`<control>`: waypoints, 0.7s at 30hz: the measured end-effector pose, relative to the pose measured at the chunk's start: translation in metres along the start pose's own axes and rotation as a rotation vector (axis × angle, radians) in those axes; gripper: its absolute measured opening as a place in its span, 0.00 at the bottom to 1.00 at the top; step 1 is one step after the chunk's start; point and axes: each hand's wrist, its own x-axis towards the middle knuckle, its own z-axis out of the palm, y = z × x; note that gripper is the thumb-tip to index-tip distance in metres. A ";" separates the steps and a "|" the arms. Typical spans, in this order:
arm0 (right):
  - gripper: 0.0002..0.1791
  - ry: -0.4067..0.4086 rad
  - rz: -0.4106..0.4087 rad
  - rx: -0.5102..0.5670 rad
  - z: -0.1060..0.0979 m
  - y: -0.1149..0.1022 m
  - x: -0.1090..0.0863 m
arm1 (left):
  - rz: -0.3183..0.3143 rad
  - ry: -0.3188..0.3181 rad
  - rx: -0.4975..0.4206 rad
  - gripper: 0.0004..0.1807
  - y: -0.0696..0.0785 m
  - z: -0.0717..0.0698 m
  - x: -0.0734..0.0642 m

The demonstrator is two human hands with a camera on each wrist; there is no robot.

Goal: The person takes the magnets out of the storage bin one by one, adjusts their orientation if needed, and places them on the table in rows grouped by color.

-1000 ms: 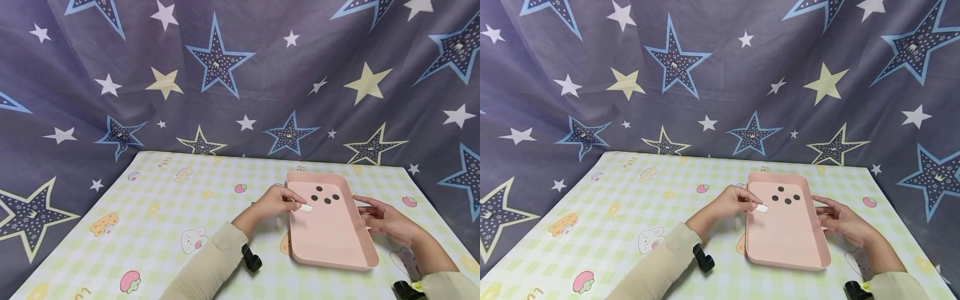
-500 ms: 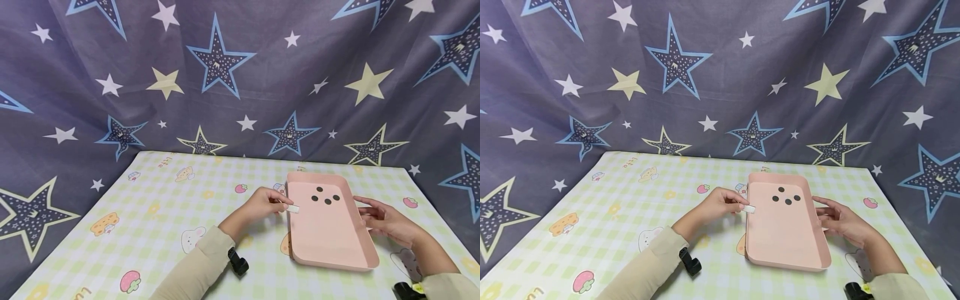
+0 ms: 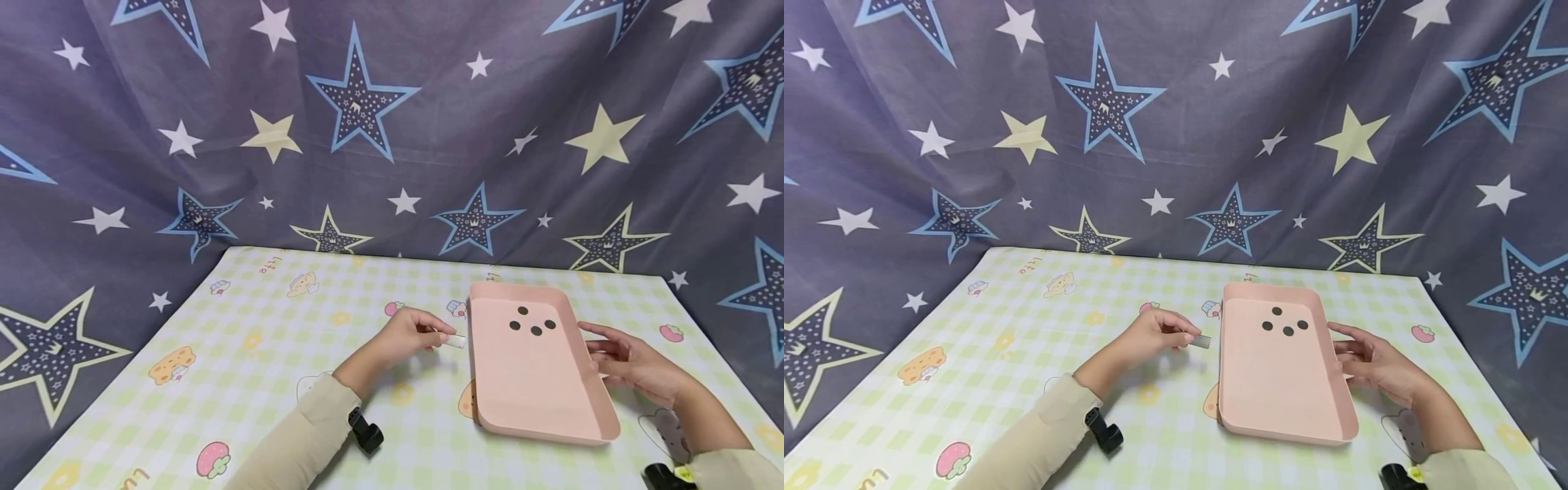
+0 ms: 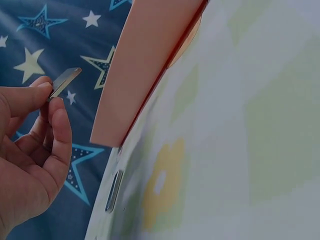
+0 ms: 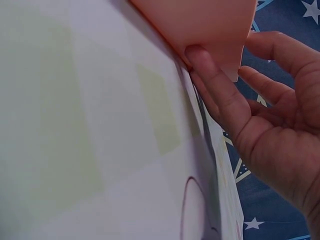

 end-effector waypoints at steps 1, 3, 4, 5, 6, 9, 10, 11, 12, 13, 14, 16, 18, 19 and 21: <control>0.34 0.002 0.002 -0.001 0.000 0.000 0.000 | -0.005 0.004 0.000 0.07 0.000 -0.002 -0.001; 0.34 0.005 0.004 -0.003 0.000 0.000 0.000 | -0.010 0.015 0.004 0.07 0.001 -0.006 -0.004; 0.34 0.006 0.005 -0.003 0.000 0.000 0.000 | -0.009 0.022 0.007 0.07 0.001 -0.009 -0.006; 0.34 0.006 0.005 -0.003 0.000 0.000 0.000 | -0.009 0.030 0.012 0.07 0.001 -0.011 -0.007; 0.34 0.007 0.004 -0.003 0.000 0.000 0.000 | -0.005 0.036 0.015 0.08 0.001 -0.013 -0.008; 0.34 0.003 0.000 0.001 0.000 0.000 0.000 | 0.012 0.053 0.028 0.08 0.001 -0.021 -0.011; 0.34 0.001 -0.001 0.002 0.000 0.000 0.000 | 0.012 0.058 0.030 0.07 0.000 -0.023 -0.012; 0.34 -0.001 -0.002 0.003 0.000 0.001 0.000 | 0.012 0.063 0.031 0.07 0.000 -0.026 -0.013; 0.34 -0.003 -0.003 0.005 0.000 0.001 0.000 | 0.008 0.068 0.030 0.07 -0.001 -0.028 -0.014; 0.34 -0.005 -0.004 0.005 0.000 0.001 0.000 | 0.000 0.076 0.032 0.07 -0.001 -0.031 -0.015; 0.34 -0.007 -0.004 0.006 0.000 0.001 0.000 | -0.005 0.083 0.030 0.07 -0.002 -0.033 -0.016; 0.34 -0.009 -0.003 0.006 0.000 0.001 0.000 | -0.017 0.099 0.032 0.07 -0.003 -0.038 -0.018; 0.35 -0.009 -0.002 0.005 0.000 0.001 0.000 | -0.023 0.109 0.030 0.07 -0.004 -0.042 -0.020; 0.35 -0.009 -0.002 0.004 0.000 0.001 0.001 | -0.026 0.111 0.030 0.07 -0.005 -0.043 -0.021; 0.35 -0.007 -0.003 0.003 0.000 0.000 0.000 | -0.029 0.110 0.028 0.08 -0.007 -0.047 -0.023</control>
